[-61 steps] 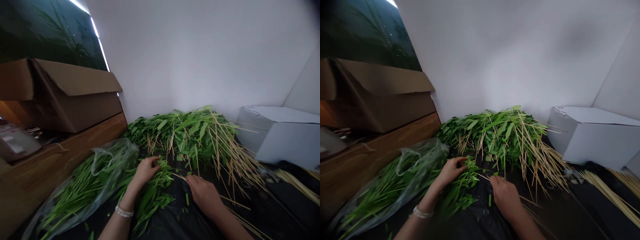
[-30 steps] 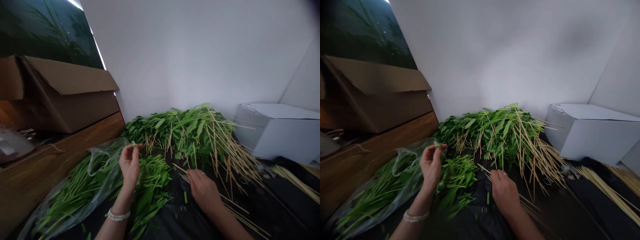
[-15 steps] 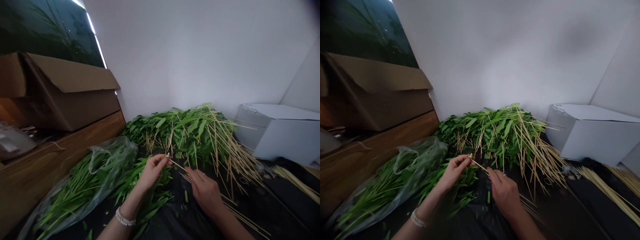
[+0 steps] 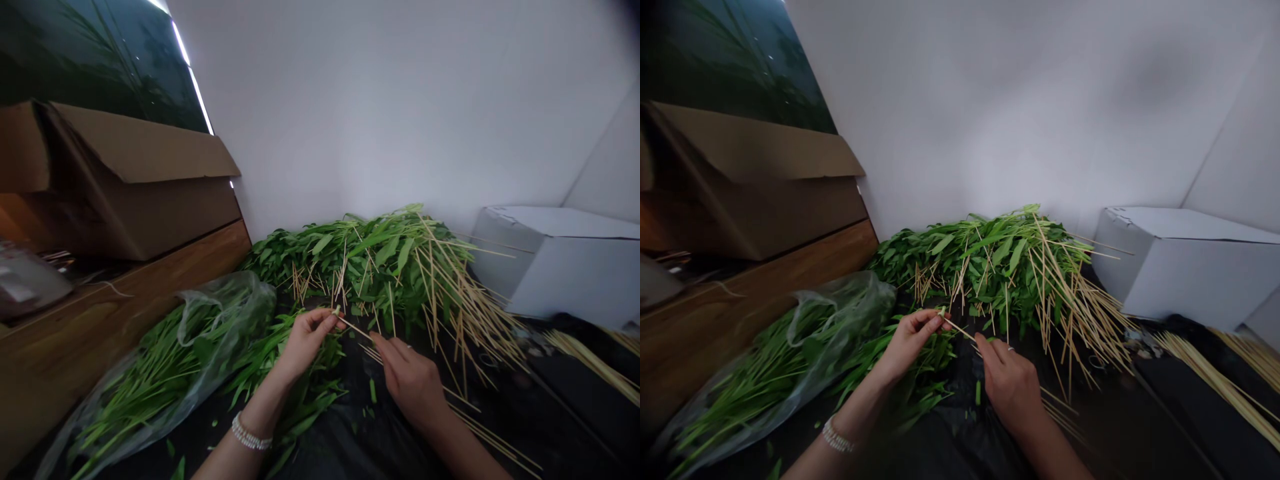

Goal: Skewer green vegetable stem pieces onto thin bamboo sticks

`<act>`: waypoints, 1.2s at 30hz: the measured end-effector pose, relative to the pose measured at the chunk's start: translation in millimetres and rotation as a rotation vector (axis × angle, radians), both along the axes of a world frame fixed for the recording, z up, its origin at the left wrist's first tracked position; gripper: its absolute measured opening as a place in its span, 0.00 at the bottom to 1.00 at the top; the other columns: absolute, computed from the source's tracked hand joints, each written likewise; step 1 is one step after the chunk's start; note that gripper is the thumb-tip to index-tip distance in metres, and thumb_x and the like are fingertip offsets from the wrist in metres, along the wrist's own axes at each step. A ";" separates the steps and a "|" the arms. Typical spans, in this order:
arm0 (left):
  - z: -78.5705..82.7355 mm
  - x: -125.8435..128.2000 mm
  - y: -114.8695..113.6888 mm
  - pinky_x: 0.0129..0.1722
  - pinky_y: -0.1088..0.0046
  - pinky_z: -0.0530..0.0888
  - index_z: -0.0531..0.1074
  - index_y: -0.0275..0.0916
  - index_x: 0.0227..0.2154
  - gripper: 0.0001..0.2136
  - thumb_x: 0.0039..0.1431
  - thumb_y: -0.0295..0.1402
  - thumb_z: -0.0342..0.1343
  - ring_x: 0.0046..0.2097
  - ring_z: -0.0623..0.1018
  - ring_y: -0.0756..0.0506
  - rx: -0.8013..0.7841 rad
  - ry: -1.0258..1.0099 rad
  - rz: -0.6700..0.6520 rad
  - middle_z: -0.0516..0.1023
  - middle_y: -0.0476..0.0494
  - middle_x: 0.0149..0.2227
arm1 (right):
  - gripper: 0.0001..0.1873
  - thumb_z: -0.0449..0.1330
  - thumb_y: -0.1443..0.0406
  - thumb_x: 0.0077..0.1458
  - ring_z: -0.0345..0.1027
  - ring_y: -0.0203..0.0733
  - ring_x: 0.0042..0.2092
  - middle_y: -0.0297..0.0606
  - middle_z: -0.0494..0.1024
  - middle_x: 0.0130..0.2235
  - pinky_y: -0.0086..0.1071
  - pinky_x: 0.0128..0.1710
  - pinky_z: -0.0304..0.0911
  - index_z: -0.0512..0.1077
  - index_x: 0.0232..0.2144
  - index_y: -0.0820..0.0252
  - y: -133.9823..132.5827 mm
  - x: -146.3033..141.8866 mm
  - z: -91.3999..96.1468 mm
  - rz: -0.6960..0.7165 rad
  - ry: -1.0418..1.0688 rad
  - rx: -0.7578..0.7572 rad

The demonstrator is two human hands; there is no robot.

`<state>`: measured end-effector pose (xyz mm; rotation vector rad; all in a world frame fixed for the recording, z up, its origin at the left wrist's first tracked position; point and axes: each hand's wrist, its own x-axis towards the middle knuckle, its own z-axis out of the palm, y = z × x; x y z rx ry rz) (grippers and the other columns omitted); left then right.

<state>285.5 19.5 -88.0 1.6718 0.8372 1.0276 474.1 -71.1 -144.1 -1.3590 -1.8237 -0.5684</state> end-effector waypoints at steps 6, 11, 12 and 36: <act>0.6 -0.6 -0.4 0.41 0.70 0.71 0.78 0.35 0.30 0.13 0.58 0.39 0.55 0.38 0.78 0.43 0.133 0.126 0.040 0.81 0.42 0.32 | 0.18 0.45 0.71 0.64 0.69 0.34 0.32 0.37 0.76 0.32 0.26 0.34 0.60 0.71 0.49 0.63 -0.8 0.3 -1.4 -0.027 -0.040 -0.004; -2.8 -0.8 -0.6 0.42 0.71 0.71 0.78 0.37 0.26 0.13 0.60 0.37 0.53 0.38 0.78 0.44 0.222 0.228 0.046 0.81 0.44 0.32 | 0.18 0.44 0.72 0.64 0.70 0.35 0.33 0.38 0.75 0.32 0.26 0.35 0.61 0.71 0.48 0.65 -0.8 -0.5 -3.5 -0.005 -0.024 -0.013; -3.4 -0.8 -0.1 0.42 0.71 0.71 0.78 0.37 0.27 0.13 0.60 0.37 0.53 0.38 0.78 0.44 0.216 0.220 0.041 0.81 0.43 0.32 | 0.18 0.44 0.72 0.64 0.70 0.35 0.34 0.38 0.75 0.32 0.26 0.35 0.61 0.71 0.48 0.65 -0.6 -0.6 -3.8 0.001 -0.018 -0.015; -4.2 -3.7 3.8 0.37 0.74 0.72 0.79 0.34 0.27 0.13 0.43 0.40 0.69 0.30 0.77 0.49 -0.202 -0.114 -0.056 0.81 0.44 0.27 | 0.17 0.45 0.74 0.62 0.71 0.38 0.32 0.38 0.74 0.31 0.30 0.34 0.64 0.69 0.48 0.67 -0.9 -7.6 -10.5 0.104 0.065 0.004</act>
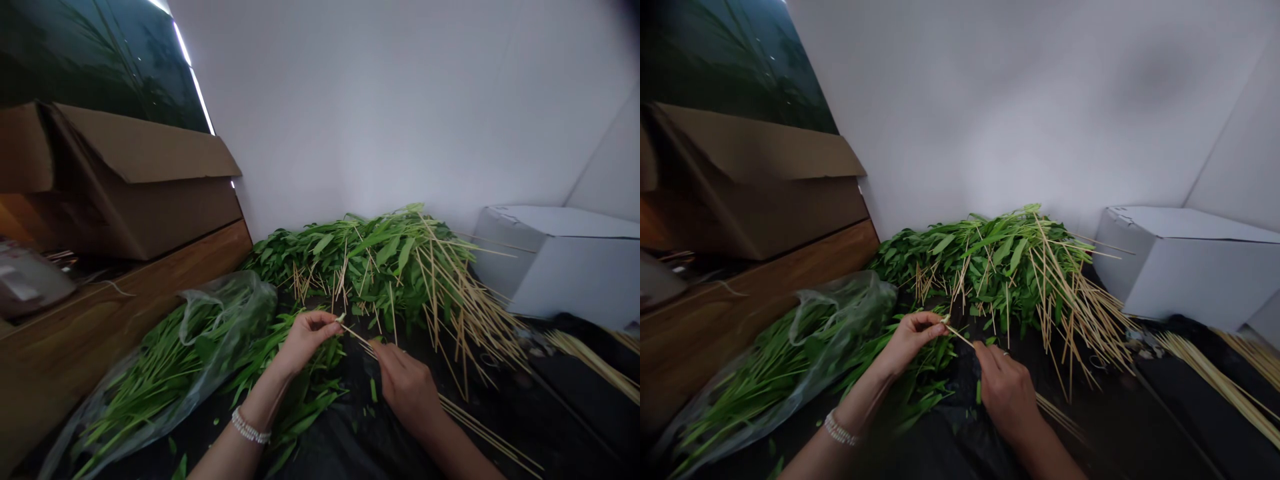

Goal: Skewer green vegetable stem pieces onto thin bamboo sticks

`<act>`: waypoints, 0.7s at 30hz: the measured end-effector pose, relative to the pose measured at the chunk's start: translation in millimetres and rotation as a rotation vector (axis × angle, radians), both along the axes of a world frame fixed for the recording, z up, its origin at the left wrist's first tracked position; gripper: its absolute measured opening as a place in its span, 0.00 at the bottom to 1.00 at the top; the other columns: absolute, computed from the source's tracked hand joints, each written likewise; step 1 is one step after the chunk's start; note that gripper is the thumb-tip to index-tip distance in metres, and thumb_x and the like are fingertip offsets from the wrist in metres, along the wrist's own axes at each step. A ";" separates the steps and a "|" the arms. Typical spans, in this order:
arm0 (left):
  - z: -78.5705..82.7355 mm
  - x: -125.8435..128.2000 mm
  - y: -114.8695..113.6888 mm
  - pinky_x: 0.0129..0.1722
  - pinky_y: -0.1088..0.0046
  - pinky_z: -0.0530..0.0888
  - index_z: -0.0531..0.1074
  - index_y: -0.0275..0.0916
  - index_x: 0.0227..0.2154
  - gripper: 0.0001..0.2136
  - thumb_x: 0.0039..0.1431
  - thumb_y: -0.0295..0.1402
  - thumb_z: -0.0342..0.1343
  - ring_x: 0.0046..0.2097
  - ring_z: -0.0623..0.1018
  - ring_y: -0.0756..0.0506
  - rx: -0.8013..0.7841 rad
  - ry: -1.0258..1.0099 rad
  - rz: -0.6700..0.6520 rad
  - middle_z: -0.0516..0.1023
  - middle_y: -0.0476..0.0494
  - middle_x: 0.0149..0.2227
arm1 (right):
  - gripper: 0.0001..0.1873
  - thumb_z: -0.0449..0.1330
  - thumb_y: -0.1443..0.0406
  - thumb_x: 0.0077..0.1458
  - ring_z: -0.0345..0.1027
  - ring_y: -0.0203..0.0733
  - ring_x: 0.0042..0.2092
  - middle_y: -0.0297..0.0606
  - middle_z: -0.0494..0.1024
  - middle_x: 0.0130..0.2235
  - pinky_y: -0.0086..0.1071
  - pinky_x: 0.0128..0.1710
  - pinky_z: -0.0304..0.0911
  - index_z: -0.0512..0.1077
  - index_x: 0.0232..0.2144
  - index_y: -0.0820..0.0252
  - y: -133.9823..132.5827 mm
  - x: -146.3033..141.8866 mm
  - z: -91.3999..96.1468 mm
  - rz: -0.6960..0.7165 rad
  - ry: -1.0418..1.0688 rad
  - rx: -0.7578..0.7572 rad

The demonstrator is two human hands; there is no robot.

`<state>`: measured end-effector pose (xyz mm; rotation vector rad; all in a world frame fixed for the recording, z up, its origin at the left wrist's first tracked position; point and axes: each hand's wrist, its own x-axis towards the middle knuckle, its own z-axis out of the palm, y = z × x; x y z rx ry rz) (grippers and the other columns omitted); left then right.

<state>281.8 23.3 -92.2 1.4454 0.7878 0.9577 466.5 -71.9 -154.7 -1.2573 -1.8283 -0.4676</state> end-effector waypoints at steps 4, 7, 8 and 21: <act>-2.8 0.6 0.4 0.38 0.73 0.72 0.79 0.34 0.27 0.13 0.42 0.39 0.69 0.30 0.78 0.49 -0.023 -0.023 -0.019 0.81 0.45 0.27 | 0.16 0.45 0.74 0.62 0.70 0.38 0.31 0.37 0.73 0.30 0.30 0.33 0.64 0.69 0.47 0.66 -0.4 -0.6 -0.3 0.008 0.001 -0.012; -3.9 0.8 0.5 0.37 0.73 0.72 0.79 0.34 0.27 0.13 0.42 0.39 0.69 0.30 0.78 0.49 -0.029 -0.024 -0.028 0.81 0.45 0.27 | 0.16 0.45 0.74 0.62 0.70 0.38 0.31 0.37 0.73 0.30 0.30 0.32 0.64 0.69 0.47 0.66 -0.2 -1.1 -1.0 0.001 -0.004 -0.006; -4.0 0.9 0.4 0.37 0.73 0.72 0.78 0.34 0.27 0.13 0.42 0.39 0.69 0.30 0.78 0.49 -0.031 -0.023 -0.031 0.81 0.45 0.26 | 0.16 0.45 0.74 0.62 0.71 0.38 0.31 0.37 0.73 0.30 0.30 0.33 0.65 0.68 0.47 0.66 -0.1 -1.3 -1.6 0.001 -0.003 -0.005; -5.2 2.0 0.3 0.38 0.71 0.73 0.78 0.34 0.25 0.14 0.41 0.40 0.70 0.30 0.78 0.47 -0.043 -0.027 -0.039 0.81 0.44 0.26 | 0.17 0.45 0.74 0.61 0.72 0.40 0.35 0.41 0.75 0.33 0.31 0.39 0.67 0.68 0.49 0.66 -0.3 -3.2 -7.8 0.016 0.026 -0.042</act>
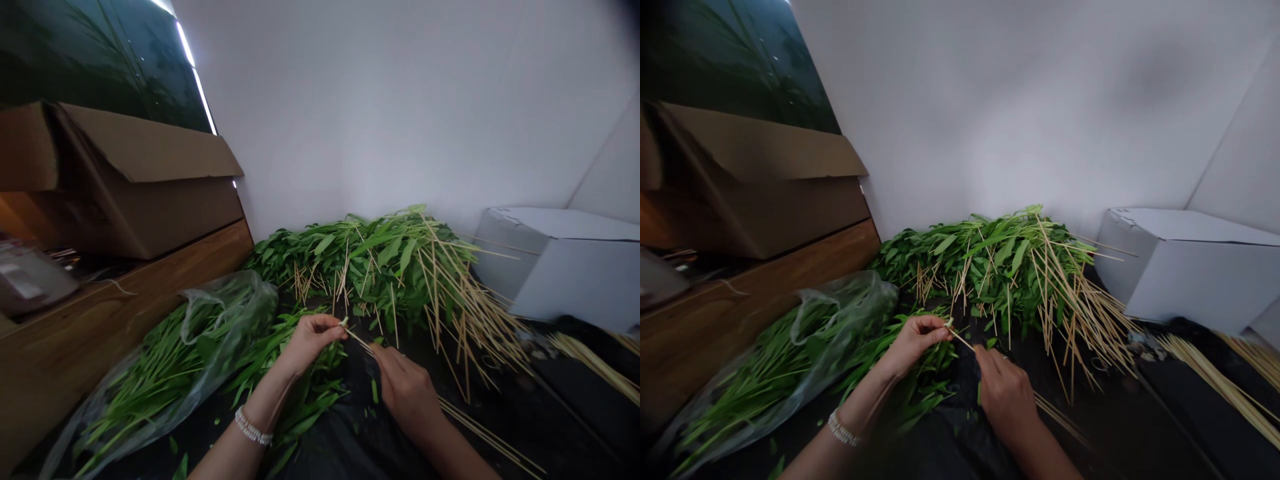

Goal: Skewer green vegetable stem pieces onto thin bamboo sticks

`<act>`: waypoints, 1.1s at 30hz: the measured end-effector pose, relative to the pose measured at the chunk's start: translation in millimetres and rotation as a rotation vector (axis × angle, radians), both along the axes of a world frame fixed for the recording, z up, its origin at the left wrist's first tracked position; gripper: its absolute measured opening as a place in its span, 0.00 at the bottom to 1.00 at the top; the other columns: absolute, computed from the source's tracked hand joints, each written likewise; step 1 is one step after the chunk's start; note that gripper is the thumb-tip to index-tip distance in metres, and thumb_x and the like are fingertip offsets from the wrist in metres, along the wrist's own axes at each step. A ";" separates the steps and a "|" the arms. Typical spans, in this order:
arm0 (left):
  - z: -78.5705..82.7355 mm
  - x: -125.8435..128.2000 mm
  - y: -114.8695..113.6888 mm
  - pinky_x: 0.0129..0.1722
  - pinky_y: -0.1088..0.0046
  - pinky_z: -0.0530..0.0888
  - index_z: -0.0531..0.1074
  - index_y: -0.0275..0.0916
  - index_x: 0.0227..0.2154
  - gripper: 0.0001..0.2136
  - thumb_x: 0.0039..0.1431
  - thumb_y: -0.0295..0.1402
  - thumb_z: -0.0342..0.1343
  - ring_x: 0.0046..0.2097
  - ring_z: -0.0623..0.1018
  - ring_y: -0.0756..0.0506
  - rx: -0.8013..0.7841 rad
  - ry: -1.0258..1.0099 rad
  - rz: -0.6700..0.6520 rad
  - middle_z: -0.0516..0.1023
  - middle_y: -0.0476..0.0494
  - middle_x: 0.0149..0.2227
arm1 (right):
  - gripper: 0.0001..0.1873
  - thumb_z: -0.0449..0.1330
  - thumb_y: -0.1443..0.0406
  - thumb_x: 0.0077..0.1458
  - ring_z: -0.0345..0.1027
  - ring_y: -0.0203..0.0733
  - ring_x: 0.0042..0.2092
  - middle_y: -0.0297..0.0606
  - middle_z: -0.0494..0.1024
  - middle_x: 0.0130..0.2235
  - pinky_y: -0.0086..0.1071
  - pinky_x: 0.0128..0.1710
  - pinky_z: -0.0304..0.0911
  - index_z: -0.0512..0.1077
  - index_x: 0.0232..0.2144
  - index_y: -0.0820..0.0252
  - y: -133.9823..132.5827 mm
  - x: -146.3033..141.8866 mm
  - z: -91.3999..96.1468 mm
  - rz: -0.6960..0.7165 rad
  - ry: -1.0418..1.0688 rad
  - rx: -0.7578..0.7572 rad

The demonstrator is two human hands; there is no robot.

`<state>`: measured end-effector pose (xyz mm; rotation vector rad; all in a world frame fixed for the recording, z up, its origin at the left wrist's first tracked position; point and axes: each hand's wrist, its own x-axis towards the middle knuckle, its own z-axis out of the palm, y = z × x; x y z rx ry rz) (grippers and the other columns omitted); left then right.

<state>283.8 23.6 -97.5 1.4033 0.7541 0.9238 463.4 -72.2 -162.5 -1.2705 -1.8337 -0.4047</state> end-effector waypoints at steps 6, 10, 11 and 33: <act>-0.3 0.4 -0.6 0.38 0.71 0.73 0.79 0.34 0.26 0.14 0.41 0.40 0.70 0.30 0.78 0.47 -0.002 0.014 -0.005 0.81 0.43 0.26 | 0.17 0.45 0.73 0.61 0.73 0.39 0.34 0.40 0.75 0.32 0.31 0.37 0.68 0.68 0.48 0.65 -0.5 -1.4 -0.4 -0.001 0.010 -0.017; -2.1 2.5 -2.1 0.38 0.71 0.73 0.78 0.35 0.25 0.14 0.41 0.40 0.70 0.30 0.78 0.47 -0.004 0.003 -0.022 0.81 0.44 0.26 | 0.17 0.45 0.73 0.62 0.72 0.38 0.33 0.40 0.75 0.32 0.31 0.36 0.67 0.68 0.48 0.65 -1.4 -3.3 1.7 -0.009 0.003 0.005; -3.1 3.3 -2.8 0.37 0.71 0.73 0.78 0.35 0.25 0.13 0.41 0.40 0.70 0.29 0.78 0.48 0.000 0.004 -0.044 0.81 0.44 0.25 | 0.16 0.45 0.73 0.62 0.72 0.38 0.32 0.39 0.75 0.32 0.30 0.35 0.67 0.68 0.48 0.65 -1.6 -4.0 2.5 -0.011 -0.003 0.011; 2.2 -24.6 25.5 0.41 0.70 0.72 0.79 0.35 0.33 0.15 0.55 0.43 0.57 0.37 0.78 0.43 0.332 0.268 0.318 0.82 0.42 0.32 | 0.11 0.45 0.71 0.62 0.66 0.39 0.33 0.36 0.73 0.31 0.35 0.38 0.57 0.66 0.38 0.59 1.7 21.9 27.2 -0.184 0.169 0.122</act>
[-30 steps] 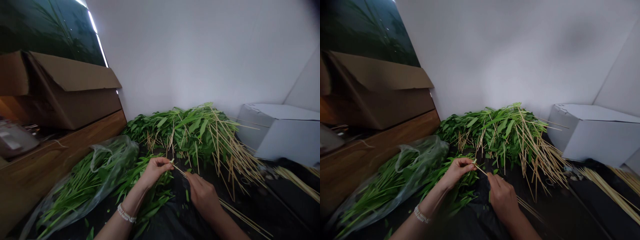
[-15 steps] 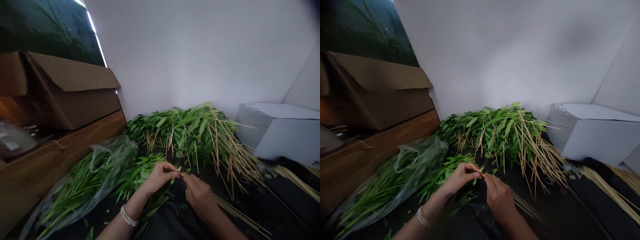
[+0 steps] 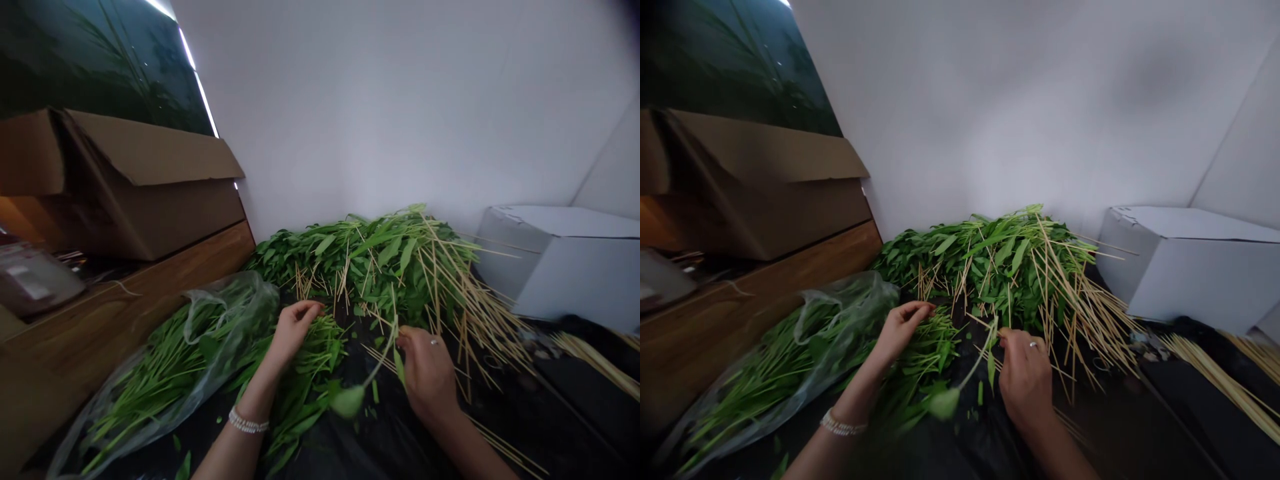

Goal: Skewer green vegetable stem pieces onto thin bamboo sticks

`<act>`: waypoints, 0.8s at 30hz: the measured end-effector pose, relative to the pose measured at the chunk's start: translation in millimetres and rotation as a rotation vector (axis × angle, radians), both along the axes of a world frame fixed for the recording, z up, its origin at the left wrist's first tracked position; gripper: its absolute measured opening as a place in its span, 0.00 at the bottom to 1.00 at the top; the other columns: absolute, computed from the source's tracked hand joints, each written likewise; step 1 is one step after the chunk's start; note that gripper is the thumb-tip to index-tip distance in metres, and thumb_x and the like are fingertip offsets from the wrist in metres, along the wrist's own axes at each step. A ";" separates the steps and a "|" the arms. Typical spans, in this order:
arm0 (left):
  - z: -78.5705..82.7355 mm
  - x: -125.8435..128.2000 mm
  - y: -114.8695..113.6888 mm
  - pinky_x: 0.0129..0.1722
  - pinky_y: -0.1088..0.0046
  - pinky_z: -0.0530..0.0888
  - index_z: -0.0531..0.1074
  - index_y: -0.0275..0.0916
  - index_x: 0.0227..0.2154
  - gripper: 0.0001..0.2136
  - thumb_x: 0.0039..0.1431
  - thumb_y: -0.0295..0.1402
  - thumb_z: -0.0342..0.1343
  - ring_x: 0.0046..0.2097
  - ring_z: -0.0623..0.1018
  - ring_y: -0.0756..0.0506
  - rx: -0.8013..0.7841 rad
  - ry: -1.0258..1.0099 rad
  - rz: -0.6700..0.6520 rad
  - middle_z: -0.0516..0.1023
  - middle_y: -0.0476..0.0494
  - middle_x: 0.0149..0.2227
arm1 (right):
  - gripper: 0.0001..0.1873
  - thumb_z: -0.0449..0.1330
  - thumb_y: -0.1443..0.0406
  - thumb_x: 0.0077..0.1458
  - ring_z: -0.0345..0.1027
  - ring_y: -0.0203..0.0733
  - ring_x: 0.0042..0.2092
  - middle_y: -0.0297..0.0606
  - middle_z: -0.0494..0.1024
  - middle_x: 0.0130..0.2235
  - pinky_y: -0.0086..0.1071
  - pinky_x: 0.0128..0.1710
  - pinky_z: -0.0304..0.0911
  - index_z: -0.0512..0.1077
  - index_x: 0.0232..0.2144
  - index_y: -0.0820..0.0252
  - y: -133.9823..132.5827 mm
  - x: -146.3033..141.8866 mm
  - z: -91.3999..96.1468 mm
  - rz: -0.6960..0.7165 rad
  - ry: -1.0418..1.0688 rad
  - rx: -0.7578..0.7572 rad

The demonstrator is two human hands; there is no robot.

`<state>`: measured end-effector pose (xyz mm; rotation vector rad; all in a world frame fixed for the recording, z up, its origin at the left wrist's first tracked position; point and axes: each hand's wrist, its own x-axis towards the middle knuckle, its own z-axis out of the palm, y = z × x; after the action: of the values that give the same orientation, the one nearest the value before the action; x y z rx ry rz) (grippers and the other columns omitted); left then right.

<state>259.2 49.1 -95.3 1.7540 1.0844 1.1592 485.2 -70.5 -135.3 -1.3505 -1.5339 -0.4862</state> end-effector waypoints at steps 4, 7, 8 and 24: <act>-9.6 -3.9 4.8 0.40 0.70 0.71 0.80 0.39 0.33 0.10 0.56 0.37 0.56 0.38 0.78 0.42 0.093 0.300 -0.018 0.82 0.43 0.35 | 0.10 0.45 0.70 0.61 0.66 0.40 0.34 0.37 0.73 0.33 0.35 0.38 0.56 0.66 0.39 0.59 0.3 -1.1 -6.5 0.088 -0.076 0.012; -12.3 -7.5 5.0 0.43 0.68 0.69 0.80 0.40 0.35 0.09 0.58 0.33 0.54 0.41 0.77 0.42 0.210 0.534 0.081 0.82 0.43 0.38 | 0.12 0.45 0.71 0.60 0.66 0.40 0.34 0.37 0.73 0.32 0.35 0.37 0.55 0.65 0.41 0.60 0.1 -4.8 -8.0 0.136 -0.088 0.009; -13.0 -8.0 4.5 0.44 0.67 0.68 0.79 0.41 0.36 0.09 0.58 0.32 0.54 0.42 0.76 0.41 0.246 0.610 0.118 0.81 0.43 0.38 | 0.12 0.45 0.71 0.60 0.66 0.40 0.34 0.37 0.73 0.32 0.35 0.37 0.55 0.65 0.41 0.59 -0.3 -6.4 -7.4 0.135 -0.084 -0.002; -15.7 -4.5 3.2 0.44 0.69 0.67 0.75 0.41 0.38 0.09 0.61 0.29 0.49 0.43 0.75 0.43 0.276 0.751 0.297 0.79 0.43 0.38 | 0.12 0.45 0.73 0.61 0.63 0.39 0.33 0.36 0.72 0.31 0.34 0.37 0.55 0.67 0.39 0.61 -2.0 -16.0 -4.3 0.136 -0.115 -0.049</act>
<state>254.7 52.3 -111.0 2.3995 1.7306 0.8437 469.2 -72.6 -139.6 -1.2633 -1.7291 -0.4506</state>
